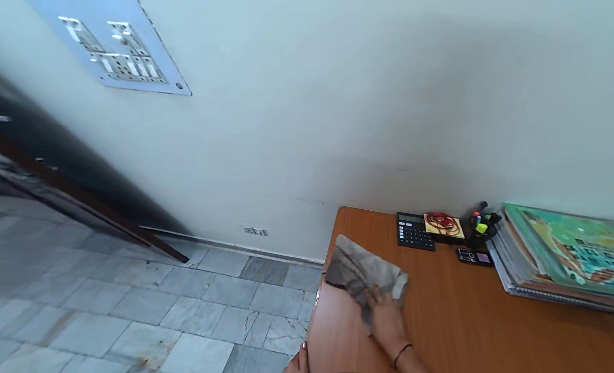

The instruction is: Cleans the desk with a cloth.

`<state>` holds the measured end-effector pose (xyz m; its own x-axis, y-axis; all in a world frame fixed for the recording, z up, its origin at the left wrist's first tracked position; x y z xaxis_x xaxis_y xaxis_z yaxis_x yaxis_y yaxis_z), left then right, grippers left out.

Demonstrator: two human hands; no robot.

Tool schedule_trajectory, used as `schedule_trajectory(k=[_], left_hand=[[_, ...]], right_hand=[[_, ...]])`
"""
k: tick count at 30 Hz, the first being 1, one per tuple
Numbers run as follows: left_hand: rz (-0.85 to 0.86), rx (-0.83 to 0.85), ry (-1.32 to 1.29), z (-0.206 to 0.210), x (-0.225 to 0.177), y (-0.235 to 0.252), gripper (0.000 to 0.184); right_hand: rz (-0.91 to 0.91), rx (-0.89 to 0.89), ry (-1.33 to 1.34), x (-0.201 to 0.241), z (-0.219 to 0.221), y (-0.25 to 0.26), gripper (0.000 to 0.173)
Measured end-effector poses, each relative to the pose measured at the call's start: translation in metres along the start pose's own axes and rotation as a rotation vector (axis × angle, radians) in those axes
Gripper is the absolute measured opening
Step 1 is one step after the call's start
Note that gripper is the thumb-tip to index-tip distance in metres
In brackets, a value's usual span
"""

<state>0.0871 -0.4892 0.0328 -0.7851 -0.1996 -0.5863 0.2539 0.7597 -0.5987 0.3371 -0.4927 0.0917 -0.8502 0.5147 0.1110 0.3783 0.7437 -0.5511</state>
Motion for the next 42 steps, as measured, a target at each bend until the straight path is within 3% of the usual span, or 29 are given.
schedule_trajectory(k=[5,9,13,18,20,23,25,28,30,33,36,38,42], left_hand=[[-0.003,0.008,0.021,-0.002,-0.004,-0.003,0.072],[-0.011,0.019,0.04,-0.004,-0.007,-0.005,0.068],[-0.004,0.026,0.026,-0.004,-0.006,-0.004,0.073],[-0.014,0.034,-0.004,-0.003,-0.006,-0.001,0.075],[-0.024,0.031,-0.007,-0.003,-0.006,-0.001,0.076],[-0.028,0.027,-0.012,-0.004,-0.008,-0.003,0.076],[-0.03,0.028,-0.01,-0.004,-0.009,-0.002,0.076],[-0.033,0.035,-0.011,-0.004,-0.009,-0.003,0.076],[-0.037,0.033,-0.008,-0.005,-0.01,-0.004,0.076],[-0.003,0.003,-0.05,-0.003,-0.007,-0.002,0.073],[0.043,-0.082,-0.45,0.0,0.006,-0.002,0.065],[-0.047,-0.17,-0.798,0.002,0.015,-0.006,0.073],[-0.146,-0.314,-1.122,-0.002,0.03,-0.027,0.075]], right_hand=[[-0.301,0.07,0.046,0.075,0.051,-0.061,0.056],[-0.288,-0.006,0.097,0.047,0.058,-0.063,0.054],[0.023,-0.046,0.128,-0.03,0.043,-0.055,0.059],[0.555,-0.301,0.327,-0.179,0.048,-0.07,0.054],[0.801,-0.305,0.363,-0.231,0.054,-0.084,0.058],[1.064,-0.172,0.411,-0.263,0.046,-0.104,0.064],[1.074,-0.189,0.433,-0.271,0.052,-0.097,0.067],[0.988,-0.266,0.46,-0.24,0.05,-0.074,0.061],[0.901,-0.238,0.457,-0.191,0.033,-0.058,0.053],[0.62,-0.183,0.372,-0.099,0.019,-0.047,0.053],[0.274,-0.046,0.224,-0.008,0.028,-0.057,0.057],[0.02,0.024,0.138,0.041,0.049,-0.075,0.059],[-0.393,0.027,0.13,0.074,0.097,-0.127,0.047]])
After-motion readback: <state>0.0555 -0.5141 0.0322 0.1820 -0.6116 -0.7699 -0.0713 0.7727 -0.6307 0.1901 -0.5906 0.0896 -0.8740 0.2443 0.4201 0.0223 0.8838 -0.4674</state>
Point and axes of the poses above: each hand's wrist, its own y-axis towards the middle knuckle, its own z-axis out of the palm, x = y × z, the point moved 2 cm from there along y, towards the middle knuckle, and after that the axes turned 11 degrees about z, right-handed, at the moved point
